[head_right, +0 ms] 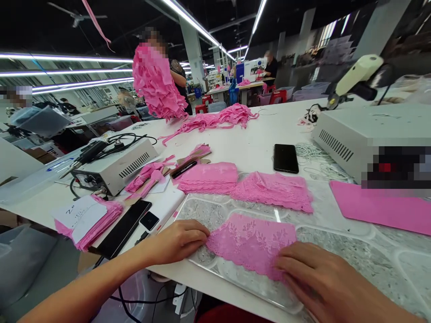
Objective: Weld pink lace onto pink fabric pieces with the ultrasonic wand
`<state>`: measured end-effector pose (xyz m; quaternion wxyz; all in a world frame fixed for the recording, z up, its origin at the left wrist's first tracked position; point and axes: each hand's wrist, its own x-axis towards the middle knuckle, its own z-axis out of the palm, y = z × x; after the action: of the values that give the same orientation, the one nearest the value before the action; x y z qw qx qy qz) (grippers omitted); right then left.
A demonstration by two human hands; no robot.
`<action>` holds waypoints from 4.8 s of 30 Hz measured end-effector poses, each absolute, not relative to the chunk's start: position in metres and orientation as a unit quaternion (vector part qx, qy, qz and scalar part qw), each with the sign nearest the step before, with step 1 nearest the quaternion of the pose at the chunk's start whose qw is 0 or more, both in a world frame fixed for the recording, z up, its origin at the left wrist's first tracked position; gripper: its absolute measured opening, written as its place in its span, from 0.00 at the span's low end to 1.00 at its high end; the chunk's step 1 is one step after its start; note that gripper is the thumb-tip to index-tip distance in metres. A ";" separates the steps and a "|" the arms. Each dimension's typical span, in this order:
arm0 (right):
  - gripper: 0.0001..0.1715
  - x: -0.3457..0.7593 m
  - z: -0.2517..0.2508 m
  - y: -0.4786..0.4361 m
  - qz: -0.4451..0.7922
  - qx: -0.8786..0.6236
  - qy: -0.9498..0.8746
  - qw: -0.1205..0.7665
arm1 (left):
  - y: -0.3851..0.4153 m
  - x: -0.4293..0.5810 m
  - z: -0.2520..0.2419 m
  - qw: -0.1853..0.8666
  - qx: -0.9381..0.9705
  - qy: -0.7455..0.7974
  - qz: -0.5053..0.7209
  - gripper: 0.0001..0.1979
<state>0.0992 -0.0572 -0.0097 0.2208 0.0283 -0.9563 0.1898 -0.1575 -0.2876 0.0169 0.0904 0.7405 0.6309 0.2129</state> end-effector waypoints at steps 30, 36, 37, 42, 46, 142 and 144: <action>0.08 -0.024 -0.003 -0.133 0.431 -0.065 -0.899 -0.028 | -0.295 -0.149 -0.013 0.021 0.697 0.651 0.299 0.09; 0.09 -0.027 -0.005 -0.134 0.430 -0.081 -0.899 -0.024 | -0.295 -0.149 -0.015 -0.005 0.701 0.653 0.286 0.10; 0.09 -0.027 -0.005 -0.134 0.435 -0.082 -0.896 -0.025 | -0.295 -0.149 -0.015 -0.012 0.703 0.653 0.282 0.10; 0.09 -0.027 -0.004 -0.130 0.475 -0.082 -0.876 -0.034 | -0.303 -0.147 -0.015 -0.075 0.722 0.644 0.243 0.11; 0.09 -0.028 -0.003 -0.128 0.507 -0.088 -0.856 -0.039 | -0.308 -0.146 -0.017 -0.110 0.738 0.637 0.190 0.12; 0.11 0.240 -0.033 0.013 0.005 -0.384 -0.857 0.344 | -0.099 -0.055 0.016 0.001 0.897 0.437 -0.061 0.28; 0.11 0.238 -0.030 0.013 0.007 -0.355 -0.864 0.357 | -0.099 -0.058 0.010 0.000 0.899 0.435 -0.056 0.29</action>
<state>0.2382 0.0133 -0.0299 0.3575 -0.3550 -0.8638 0.0066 -0.0580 -0.0986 0.0097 0.0004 0.8989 0.4346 -0.0563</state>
